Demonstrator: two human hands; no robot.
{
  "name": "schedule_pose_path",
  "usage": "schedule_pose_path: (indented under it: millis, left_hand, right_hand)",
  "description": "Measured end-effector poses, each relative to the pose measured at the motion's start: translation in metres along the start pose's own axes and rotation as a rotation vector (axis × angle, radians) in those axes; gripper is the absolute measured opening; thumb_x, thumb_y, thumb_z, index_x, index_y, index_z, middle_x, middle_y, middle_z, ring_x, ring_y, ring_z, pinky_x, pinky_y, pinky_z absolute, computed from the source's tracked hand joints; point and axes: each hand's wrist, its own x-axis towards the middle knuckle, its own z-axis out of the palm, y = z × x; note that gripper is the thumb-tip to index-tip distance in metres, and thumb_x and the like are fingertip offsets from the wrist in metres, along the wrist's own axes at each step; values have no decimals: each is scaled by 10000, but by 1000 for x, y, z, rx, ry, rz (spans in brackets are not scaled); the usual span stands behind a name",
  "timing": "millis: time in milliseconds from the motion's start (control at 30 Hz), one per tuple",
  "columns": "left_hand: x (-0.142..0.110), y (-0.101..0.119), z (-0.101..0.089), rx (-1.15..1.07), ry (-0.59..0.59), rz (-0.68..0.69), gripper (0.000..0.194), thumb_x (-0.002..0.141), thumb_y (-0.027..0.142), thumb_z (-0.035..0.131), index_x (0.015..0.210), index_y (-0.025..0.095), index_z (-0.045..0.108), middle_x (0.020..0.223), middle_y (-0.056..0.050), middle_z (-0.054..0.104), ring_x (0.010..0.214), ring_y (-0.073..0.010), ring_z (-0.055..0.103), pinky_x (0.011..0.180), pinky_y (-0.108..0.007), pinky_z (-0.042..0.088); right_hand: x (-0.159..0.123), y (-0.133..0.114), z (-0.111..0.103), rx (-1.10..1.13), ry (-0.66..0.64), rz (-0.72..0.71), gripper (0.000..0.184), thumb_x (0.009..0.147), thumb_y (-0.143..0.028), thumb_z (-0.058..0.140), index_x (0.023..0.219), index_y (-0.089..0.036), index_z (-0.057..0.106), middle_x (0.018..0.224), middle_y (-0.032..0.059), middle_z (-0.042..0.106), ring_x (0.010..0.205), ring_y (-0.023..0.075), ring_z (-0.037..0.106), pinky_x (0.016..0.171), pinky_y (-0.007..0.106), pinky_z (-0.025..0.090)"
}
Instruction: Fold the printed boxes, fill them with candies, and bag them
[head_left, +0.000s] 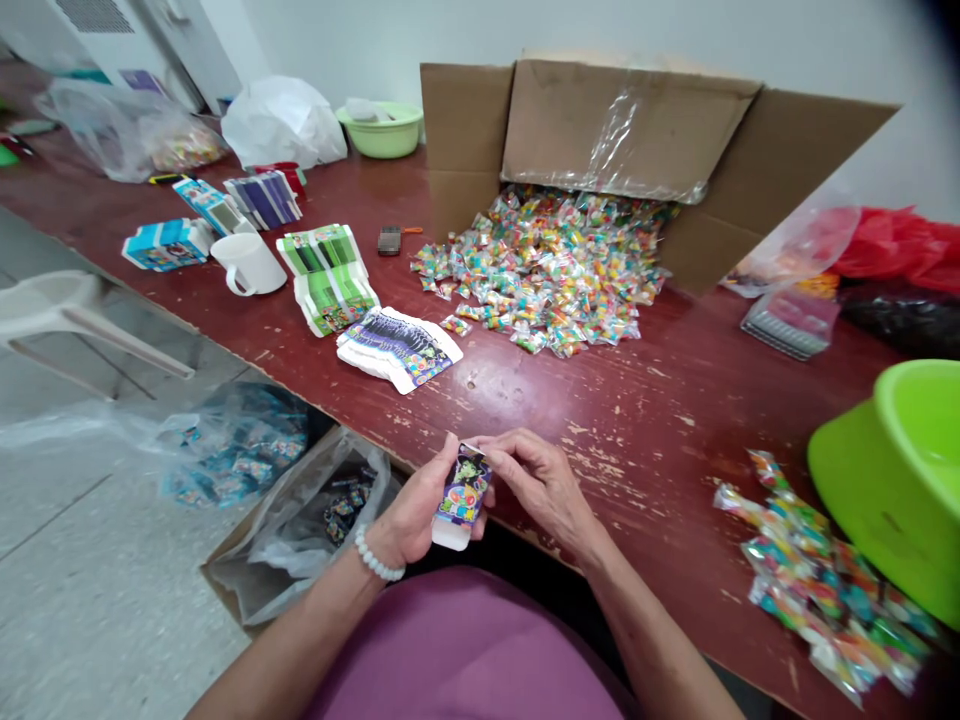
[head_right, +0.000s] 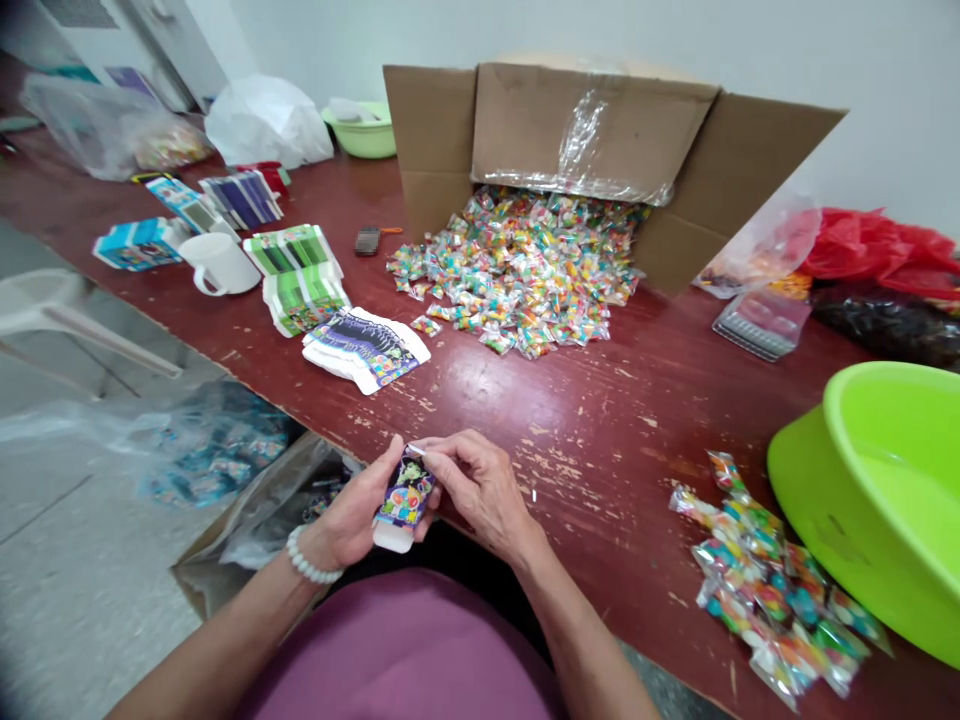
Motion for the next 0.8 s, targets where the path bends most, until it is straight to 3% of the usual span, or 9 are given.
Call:
schedule_pose_path:
  millis: [133, 333, 500, 600, 800]
  left_hand:
    - [3, -3, 4, 119, 77, 98, 634, 941, 669, 373, 1324, 197, 555, 684, -29, 646, 452, -127, 577, 428, -210, 431]
    - [3, -2, 7, 251, 92, 146, 725, 918, 722, 339, 1321, 174, 592, 675, -35, 644, 450, -116, 567, 429, -204, 421]
    - [4, 1, 6, 379, 144, 199, 688, 933, 692, 356, 1295, 168, 616, 704, -41, 654, 456, -109, 568, 438, -206, 423]
    - [6, 2, 4, 400, 149, 220, 656, 933, 677, 386, 1288, 174, 614, 707, -35, 653, 465, -109, 575, 448, -205, 428]
    - [10, -3, 0, 324, 124, 181, 647, 904, 693, 423, 934, 109, 701, 662, -50, 638, 447, -119, 568, 430, -221, 432]
  right_hand:
    - [5, -5, 0, 253, -62, 195, 204, 845, -401, 720, 827, -199, 697, 1021, 60, 762, 563, 123, 644, 613, 300, 555]
    - [12, -7, 3, 345, -50, 307, 214, 809, -374, 749, 871, -172, 714, 694, 29, 735, 491, 132, 626, 514, 262, 510]
    - [15, -8, 7, 498, 28, 325, 221, 736, -349, 798, 736, -161, 680, 928, 70, 769, 469, 100, 589, 469, 257, 490]
    - [15, -7, 8, 472, 68, 290, 208, 752, -342, 781, 723, -164, 678, 924, 60, 764, 484, 99, 589, 487, 258, 498]
    - [14, -6, 12, 431, 95, 374, 238, 756, -377, 766, 737, -163, 663, 688, 32, 725, 426, 113, 572, 421, 232, 446]
